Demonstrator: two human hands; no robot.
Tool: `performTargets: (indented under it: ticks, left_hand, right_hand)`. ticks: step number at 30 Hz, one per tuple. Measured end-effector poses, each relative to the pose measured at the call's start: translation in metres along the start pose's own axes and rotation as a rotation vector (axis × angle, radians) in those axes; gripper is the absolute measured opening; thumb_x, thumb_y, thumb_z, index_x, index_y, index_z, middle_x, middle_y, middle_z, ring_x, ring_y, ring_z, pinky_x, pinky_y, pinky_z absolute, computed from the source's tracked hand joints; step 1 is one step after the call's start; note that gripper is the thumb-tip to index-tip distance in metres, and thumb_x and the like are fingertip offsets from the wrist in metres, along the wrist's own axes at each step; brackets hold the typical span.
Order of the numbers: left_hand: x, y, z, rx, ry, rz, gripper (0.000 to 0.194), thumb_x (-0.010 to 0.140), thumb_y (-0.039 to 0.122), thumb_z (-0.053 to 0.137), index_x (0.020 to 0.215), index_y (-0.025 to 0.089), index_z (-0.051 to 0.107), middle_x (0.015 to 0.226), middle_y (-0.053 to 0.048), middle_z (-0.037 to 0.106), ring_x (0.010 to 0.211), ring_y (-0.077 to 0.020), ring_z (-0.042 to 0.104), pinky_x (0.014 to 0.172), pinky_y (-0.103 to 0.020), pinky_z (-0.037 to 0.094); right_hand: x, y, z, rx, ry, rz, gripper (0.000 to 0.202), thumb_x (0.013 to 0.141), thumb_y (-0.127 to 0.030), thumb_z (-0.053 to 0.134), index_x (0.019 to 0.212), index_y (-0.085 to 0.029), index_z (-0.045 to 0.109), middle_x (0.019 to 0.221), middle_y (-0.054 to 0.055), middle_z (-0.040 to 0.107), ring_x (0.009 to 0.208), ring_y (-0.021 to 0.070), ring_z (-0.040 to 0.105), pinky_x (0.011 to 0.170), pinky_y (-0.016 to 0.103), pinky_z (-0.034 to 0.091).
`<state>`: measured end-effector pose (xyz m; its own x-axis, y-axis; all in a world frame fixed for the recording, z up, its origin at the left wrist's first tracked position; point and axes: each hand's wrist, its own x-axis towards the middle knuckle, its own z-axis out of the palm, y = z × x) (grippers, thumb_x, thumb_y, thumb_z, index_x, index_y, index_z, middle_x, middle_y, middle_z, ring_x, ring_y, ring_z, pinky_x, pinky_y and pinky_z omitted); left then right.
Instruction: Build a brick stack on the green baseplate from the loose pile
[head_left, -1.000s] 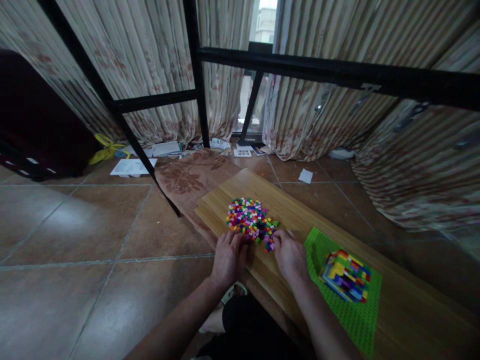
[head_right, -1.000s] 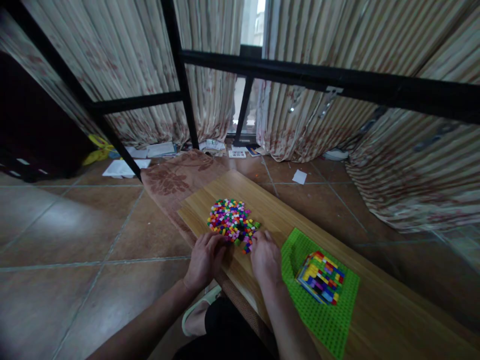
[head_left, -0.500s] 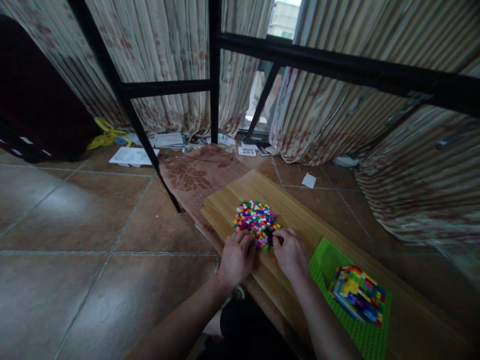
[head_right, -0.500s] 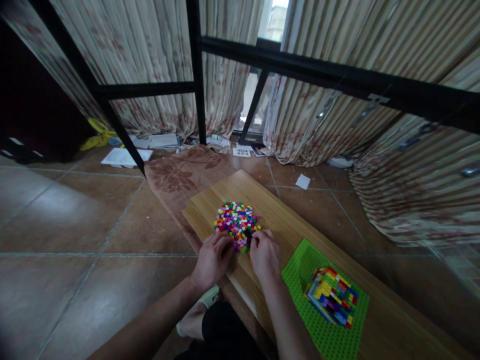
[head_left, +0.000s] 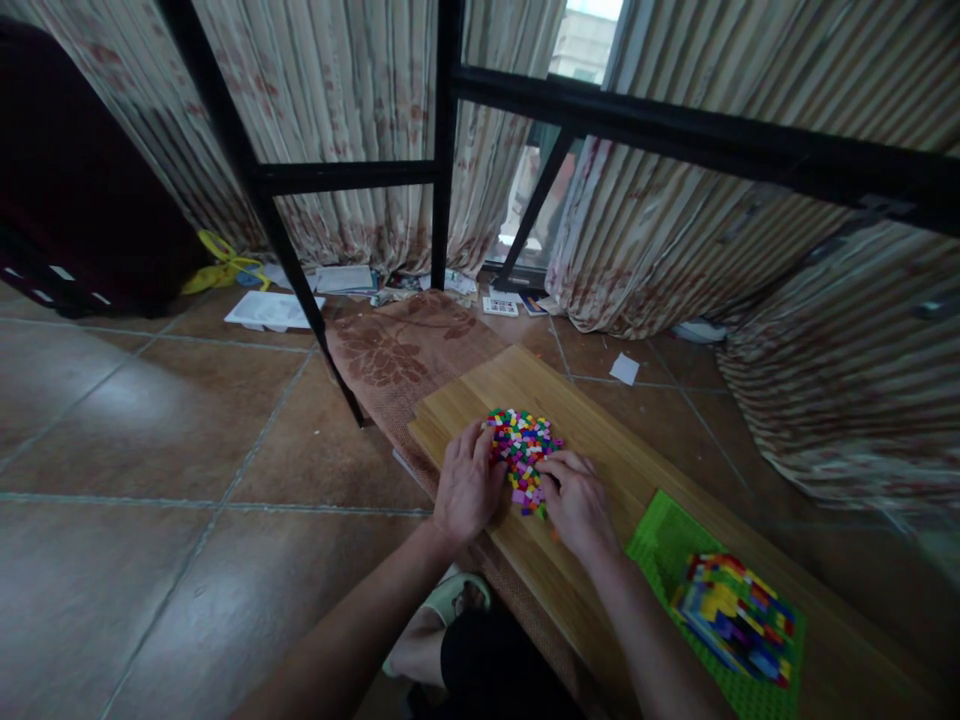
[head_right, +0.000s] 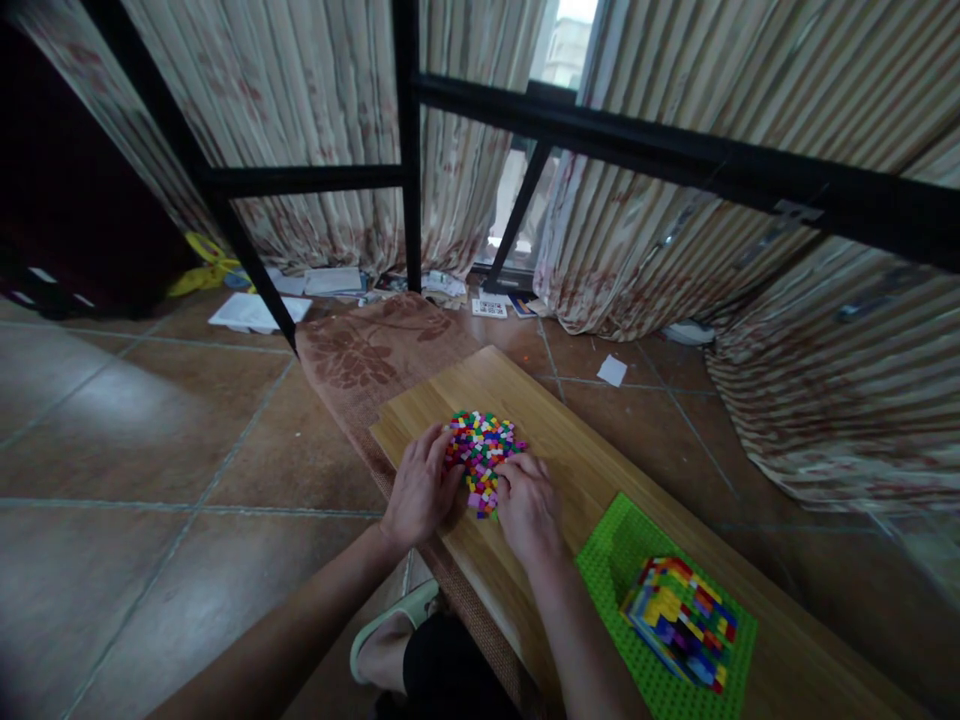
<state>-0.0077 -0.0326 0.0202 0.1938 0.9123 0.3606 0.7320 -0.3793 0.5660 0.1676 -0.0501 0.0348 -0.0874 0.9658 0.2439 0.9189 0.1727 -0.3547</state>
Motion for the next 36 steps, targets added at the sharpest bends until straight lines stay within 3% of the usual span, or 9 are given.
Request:
performTargets:
  ticks: [2,7,10,15,26,36]
  left_hand:
    - [0.006,-0.001,0.000,0.038,-0.038,0.037,0.045,0.091,0.030,0.050,0.133,0.019,0.043,0.142,-0.013,0.043,0.129,-0.0257,0.041,0.106,-0.046,0.037]
    - [0.017,-0.003,0.001,0.139,-0.134,0.108,0.045,0.090,0.041,0.051,0.131,0.026,0.047,0.145,-0.009,0.042,0.133,-0.0284,0.037,0.108,-0.052,0.032]
    - [0.018,-0.005,0.002,0.134,-0.152,0.142,0.040,0.091,0.041,0.048,0.128,0.026,0.050,0.142,-0.009,0.045,0.132,-0.0275,0.038,0.108,-0.052,0.030]
    - [0.018,-0.006,0.002,0.073,-0.121,0.149,0.034,0.092,0.038,0.047,0.120,0.020,0.053,0.135,-0.011,0.050,0.127,-0.0260,0.043,0.108,-0.049,0.032]
    - [0.016,-0.011,0.005,-0.126,-0.014,0.035,0.039,0.090,0.015,0.042,0.129,0.018,0.039,0.131,-0.012,0.052,0.122,-0.0221,0.048,0.105,-0.045,0.041]
    - [0.015,-0.015,0.009,-0.143,0.034,-0.002,0.040,0.090,0.013,0.040,0.130,0.018,0.039,0.125,-0.011,0.055,0.118,-0.0222,0.051,0.101,-0.044,0.044]
  right_hand:
    - [0.004,0.002,-0.001,-0.018,0.010,0.022,0.023,0.086,-0.015,0.049,0.089,-0.020,0.071,0.098,0.006,0.064,0.095,0.0213,0.053,0.086,0.033,0.044]
    - [0.033,-0.006,0.004,-0.059,0.011,-0.044,0.029,0.088,-0.016,0.047,0.108,-0.020,0.068,0.106,0.007,0.062,0.096,0.0216,0.051,0.085,0.032,0.042]
    - [0.043,-0.008,0.009,-0.096,-0.026,-0.077,0.027,0.089,-0.018,0.046,0.103,-0.021,0.069,0.103,0.008,0.062,0.095,0.0220,0.050,0.085,0.033,0.042]
    - [0.043,-0.001,0.010,-0.093,0.013,-0.030,0.023,0.089,-0.020,0.048,0.089,-0.021,0.072,0.100,0.007,0.062,0.092,0.0209,0.050,0.084,0.032,0.041]
    - [0.068,-0.013,0.019,-0.080,-0.062,0.064,0.023,0.085,-0.020,0.054,0.100,-0.019,0.072,0.098,0.009,0.060,0.093,0.0216,0.052,0.086,0.031,0.041]
    - [0.075,-0.003,0.012,-0.048,-0.193,-0.033,0.016,0.084,-0.023,0.058,0.092,-0.024,0.072,0.101,0.006,0.056,0.098,0.0199,0.050,0.088,0.031,0.040]
